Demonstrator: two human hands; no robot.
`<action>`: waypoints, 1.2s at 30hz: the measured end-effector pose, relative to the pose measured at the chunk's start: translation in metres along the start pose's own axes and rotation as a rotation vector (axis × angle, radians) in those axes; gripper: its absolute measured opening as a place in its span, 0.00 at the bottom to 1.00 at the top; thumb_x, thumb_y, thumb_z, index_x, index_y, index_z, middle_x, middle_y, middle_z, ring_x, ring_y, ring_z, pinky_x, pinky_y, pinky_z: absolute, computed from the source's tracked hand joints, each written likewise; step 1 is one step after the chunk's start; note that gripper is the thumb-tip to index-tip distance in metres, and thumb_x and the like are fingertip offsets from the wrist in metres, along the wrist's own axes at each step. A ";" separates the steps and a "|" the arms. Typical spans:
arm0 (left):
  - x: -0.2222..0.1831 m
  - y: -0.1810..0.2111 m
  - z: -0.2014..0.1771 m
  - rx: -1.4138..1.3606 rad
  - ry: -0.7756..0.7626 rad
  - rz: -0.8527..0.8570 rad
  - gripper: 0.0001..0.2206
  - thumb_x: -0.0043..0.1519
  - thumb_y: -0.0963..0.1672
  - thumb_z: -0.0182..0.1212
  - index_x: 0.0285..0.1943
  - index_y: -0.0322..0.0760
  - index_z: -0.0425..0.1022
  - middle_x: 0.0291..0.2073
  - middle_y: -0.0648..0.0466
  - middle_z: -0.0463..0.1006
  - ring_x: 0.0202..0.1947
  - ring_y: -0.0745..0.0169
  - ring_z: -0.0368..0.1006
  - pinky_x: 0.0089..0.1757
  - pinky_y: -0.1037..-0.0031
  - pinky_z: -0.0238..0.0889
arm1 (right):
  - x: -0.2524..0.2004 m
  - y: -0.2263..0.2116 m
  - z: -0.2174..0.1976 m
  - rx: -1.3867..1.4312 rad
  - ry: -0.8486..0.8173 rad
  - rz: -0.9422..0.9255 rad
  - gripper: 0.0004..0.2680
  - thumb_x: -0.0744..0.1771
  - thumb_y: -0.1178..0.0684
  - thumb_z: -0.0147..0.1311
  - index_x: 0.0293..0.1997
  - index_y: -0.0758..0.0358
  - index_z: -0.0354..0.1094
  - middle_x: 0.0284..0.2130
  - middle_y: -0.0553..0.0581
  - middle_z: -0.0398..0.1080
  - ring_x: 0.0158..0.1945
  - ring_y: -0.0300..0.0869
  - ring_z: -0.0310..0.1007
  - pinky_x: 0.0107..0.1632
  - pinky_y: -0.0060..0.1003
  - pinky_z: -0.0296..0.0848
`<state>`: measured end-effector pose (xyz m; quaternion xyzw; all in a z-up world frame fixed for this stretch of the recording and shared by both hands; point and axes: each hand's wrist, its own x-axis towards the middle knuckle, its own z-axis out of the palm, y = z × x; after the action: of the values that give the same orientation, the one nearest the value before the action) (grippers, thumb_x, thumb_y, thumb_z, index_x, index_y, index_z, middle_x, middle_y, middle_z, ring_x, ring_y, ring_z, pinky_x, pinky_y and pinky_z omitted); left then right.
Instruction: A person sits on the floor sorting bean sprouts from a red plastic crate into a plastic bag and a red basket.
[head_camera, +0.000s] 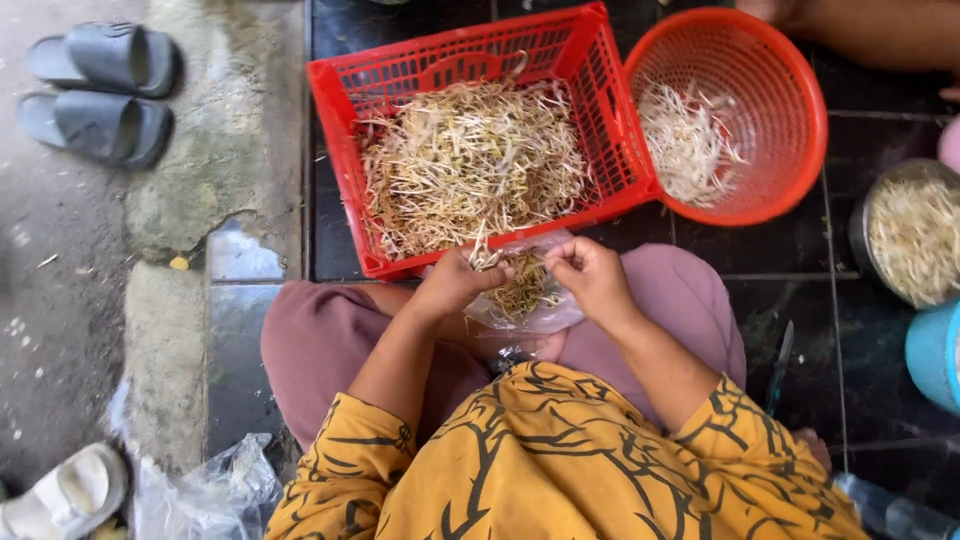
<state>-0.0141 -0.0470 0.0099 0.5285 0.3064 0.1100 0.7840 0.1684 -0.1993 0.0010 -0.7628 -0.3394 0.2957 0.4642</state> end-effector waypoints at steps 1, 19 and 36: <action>0.006 -0.005 0.003 0.000 0.026 0.008 0.06 0.52 0.40 0.75 0.35 0.35 0.82 0.24 0.58 0.78 0.27 0.74 0.69 0.34 0.85 0.60 | -0.001 0.008 -0.005 0.005 -0.022 -0.015 0.04 0.62 0.59 0.61 0.36 0.60 0.78 0.15 0.50 0.69 0.22 0.32 0.63 0.26 0.28 0.63; 0.100 -0.031 0.079 0.004 0.376 -0.062 0.22 0.50 0.49 0.66 0.47 0.28 0.79 0.25 0.43 0.76 0.19 0.57 0.68 0.20 0.67 0.61 | 0.002 0.009 -0.012 -0.799 -0.725 -0.043 0.15 0.64 0.47 0.60 0.52 0.63 0.76 0.40 0.61 0.83 0.37 0.49 0.85 0.43 0.40 0.80; 0.321 0.036 0.274 0.720 0.547 0.392 0.52 0.38 0.59 0.53 0.75 0.32 0.54 0.63 0.30 0.65 0.61 0.30 0.65 0.59 0.46 0.57 | 0.036 0.026 -0.039 -0.619 -0.765 -0.059 0.15 0.62 0.52 0.58 0.54 0.61 0.74 0.49 0.59 0.80 0.47 0.52 0.80 0.49 0.42 0.75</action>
<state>0.4077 -0.0808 -0.0057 0.7654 0.4143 0.2775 0.4069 0.2260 -0.1990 -0.0127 -0.6917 -0.5790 0.4265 0.0660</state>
